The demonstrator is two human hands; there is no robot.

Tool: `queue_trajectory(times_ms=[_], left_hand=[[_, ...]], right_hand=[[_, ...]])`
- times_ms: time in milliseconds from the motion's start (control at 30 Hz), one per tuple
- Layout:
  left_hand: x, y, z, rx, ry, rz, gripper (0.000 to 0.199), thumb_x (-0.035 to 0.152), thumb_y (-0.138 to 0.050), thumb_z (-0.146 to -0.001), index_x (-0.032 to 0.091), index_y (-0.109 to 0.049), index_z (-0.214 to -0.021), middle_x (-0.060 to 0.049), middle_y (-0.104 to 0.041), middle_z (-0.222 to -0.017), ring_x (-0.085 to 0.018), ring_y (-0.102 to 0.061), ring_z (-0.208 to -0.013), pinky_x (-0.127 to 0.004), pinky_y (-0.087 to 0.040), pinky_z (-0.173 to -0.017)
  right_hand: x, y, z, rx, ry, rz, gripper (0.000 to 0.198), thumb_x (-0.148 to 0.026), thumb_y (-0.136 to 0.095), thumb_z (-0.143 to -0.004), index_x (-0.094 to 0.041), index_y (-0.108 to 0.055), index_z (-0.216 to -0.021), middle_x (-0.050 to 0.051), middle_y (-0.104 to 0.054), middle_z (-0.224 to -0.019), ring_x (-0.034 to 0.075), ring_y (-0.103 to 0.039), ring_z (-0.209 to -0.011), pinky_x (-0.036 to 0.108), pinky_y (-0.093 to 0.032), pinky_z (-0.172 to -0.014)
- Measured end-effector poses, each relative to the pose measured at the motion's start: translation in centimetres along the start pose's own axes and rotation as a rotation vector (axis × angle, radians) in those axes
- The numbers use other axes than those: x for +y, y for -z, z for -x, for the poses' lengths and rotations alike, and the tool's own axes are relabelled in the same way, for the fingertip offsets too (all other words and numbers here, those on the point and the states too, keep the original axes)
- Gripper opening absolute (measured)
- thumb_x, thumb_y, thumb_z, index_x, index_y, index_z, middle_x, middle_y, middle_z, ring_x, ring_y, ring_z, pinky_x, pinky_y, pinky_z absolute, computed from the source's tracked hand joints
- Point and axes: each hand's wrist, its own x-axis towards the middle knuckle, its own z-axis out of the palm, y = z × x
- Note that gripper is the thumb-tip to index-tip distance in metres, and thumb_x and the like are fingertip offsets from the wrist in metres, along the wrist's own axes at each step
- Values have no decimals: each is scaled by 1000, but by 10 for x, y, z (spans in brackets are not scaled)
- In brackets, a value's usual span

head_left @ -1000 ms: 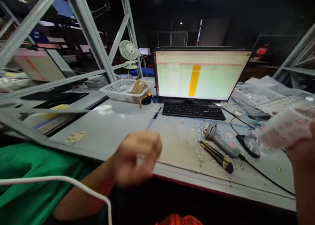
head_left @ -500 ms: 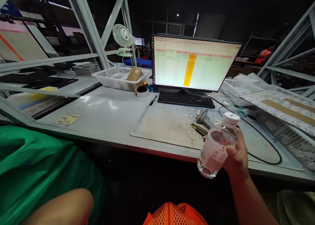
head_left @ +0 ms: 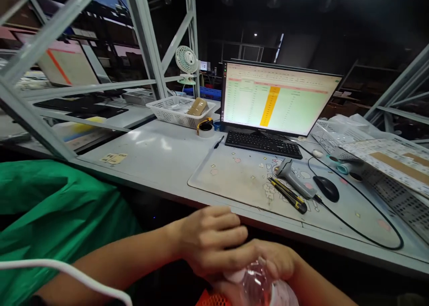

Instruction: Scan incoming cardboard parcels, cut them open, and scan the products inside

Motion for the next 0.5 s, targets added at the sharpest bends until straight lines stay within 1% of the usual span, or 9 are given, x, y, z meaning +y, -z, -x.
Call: queue_trajectory(times_ms=[67, 133, 200, 267, 300, 367, 433, 467, 500], left_hand=[[3, -15, 4, 22, -41, -21, 44, 44, -60, -110, 16, -67, -76, 0, -47, -65, -14, -40, -53, -35, -31, -46], [5, -23, 9, 25, -16, -30, 59, 44, -49, -114, 18, -54, -61, 2, -34, -60, -14, -32, -51, -37, -24, -45], [4, -24, 13, 36, 36, -34, 67, 43, -27, -117, 20, -44, -57, 1, -30, -59, -16, -29, -50, -38, -22, -47], [-3, -19, 14, 23, 109, -31, 65, 37, -12, -116, 23, -40, -59, 0, -31, -59, -18, -28, -51, -39, -21, -48], [-7, -14, 14, 5, 138, -25, 63, 36, -10, -116, 23, -39, -61, 0, -32, -59, -19, -29, -51, -39, -21, -49], [-16, -5, 15, -35, 178, -5, 57, 37, -13, -116, 24, -38, -66, 0, -34, -59, -20, -31, -53, -40, -22, -50], [-22, 3, 18, -81, 215, 25, 53, 37, -15, -117, 25, -39, -71, 0, -38, -61, -20, -34, -54, -40, -25, -52], [-24, 5, 22, -98, 237, 37, 50, 37, -17, -117, 25, -40, -74, -1, -41, -62, -20, -36, -55, -40, -28, -54], [-25, 5, 27, -118, 263, 50, 47, 36, -19, -117, 24, -42, -78, -2, -44, -65, -21, -40, -57, -40, -31, -55]], right_hand=[[17, 3, -7, -74, -83, -19, 97, -102, -72, -62, -13, -70, -100, 4, -59, -83, 15, -50, -73, 29, -44, -67], [22, 4, -11, -80, -92, -17, 95, -100, -71, -66, -12, -71, -102, 4, -58, -84, 15, -48, -73, 29, -44, -67], [15, 2, -12, -72, -18, 51, 90, -94, -65, -81, -10, -73, -109, 5, -60, -89, 15, -49, -76, 30, -46, -74], [0, 2, -12, -19, 88, 132, 88, -91, -54, -92, -8, -74, -115, 7, -64, -95, 16, -52, -80, 31, -48, -80], [-9, 4, -11, 2, 114, 170, 90, -91, -48, -95, -8, -74, -116, 8, -65, -97, 17, -53, -82, 32, -48, -81], [-28, 12, -8, 41, 90, 276, 92, -93, -44, -95, -9, -74, -119, 8, -67, -100, 18, -57, -85, 32, -50, -81], [-53, 23, -6, 195, 43, 460, 87, -90, -55, -93, -12, -71, -127, 8, -71, -103, 19, -61, -89, 32, -51, -83], [-68, 28, -7, 318, 34, 586, 81, -85, -62, -94, -14, -70, -131, 9, -73, -105, 19, -64, -92, 32, -52, -85], [-86, 33, -9, 491, 45, 737, 74, -77, -69, -94, -15, -69, -134, 9, -74, -108, 20, -67, -96, 33, -52, -89]])
